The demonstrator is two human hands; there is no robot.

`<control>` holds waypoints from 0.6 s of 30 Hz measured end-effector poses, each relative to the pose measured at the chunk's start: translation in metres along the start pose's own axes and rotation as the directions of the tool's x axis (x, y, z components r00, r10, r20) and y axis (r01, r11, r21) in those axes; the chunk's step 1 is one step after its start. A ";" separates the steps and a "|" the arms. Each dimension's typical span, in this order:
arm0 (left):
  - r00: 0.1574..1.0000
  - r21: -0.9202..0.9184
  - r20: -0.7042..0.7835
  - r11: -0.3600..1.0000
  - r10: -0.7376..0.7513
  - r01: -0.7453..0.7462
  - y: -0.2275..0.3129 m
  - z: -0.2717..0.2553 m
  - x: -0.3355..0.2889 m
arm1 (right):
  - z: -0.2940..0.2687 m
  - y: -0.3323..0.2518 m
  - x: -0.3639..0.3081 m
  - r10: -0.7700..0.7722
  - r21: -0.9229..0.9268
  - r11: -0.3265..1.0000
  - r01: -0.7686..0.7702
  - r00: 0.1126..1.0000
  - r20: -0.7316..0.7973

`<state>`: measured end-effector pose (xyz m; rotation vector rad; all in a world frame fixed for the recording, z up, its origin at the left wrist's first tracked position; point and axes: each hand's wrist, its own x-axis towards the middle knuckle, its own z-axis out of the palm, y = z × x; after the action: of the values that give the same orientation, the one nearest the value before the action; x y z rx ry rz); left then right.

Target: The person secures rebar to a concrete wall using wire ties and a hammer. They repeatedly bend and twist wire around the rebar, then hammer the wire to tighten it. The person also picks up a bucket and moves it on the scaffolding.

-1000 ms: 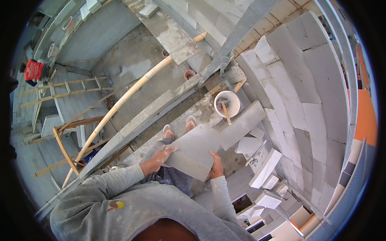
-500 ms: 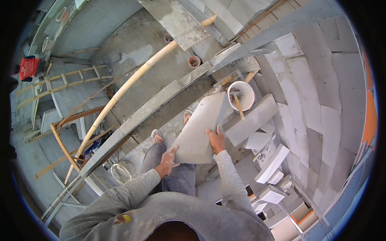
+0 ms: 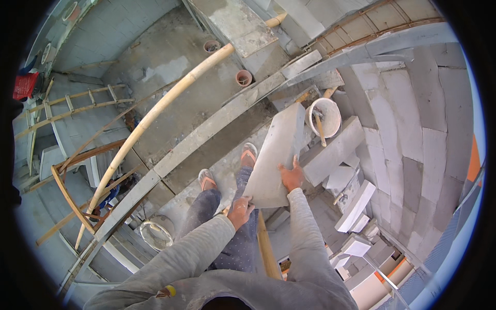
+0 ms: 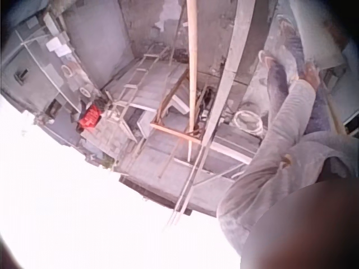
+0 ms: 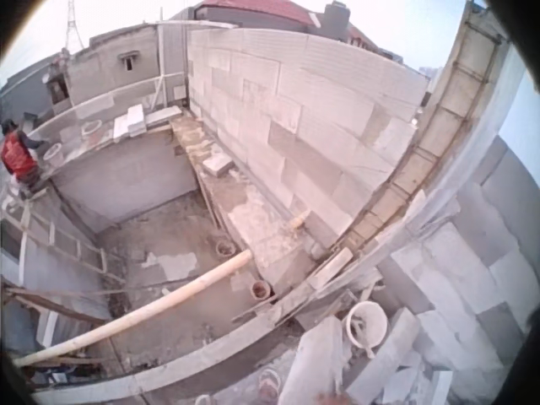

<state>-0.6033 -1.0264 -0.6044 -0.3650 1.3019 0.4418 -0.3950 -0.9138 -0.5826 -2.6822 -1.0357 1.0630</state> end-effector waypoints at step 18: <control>0.925 -0.396 -0.054 0.859 -0.376 0.325 -0.047 -0.100 0.094 | 0.172 0.031 0.029 0.294 -0.004 0.956 -0.294 0.956 0.027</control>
<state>-0.6439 -1.1069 -0.7182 -0.9594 1.2367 0.3612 -0.4703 -0.9485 -0.7390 -2.8925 -0.6500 1.1457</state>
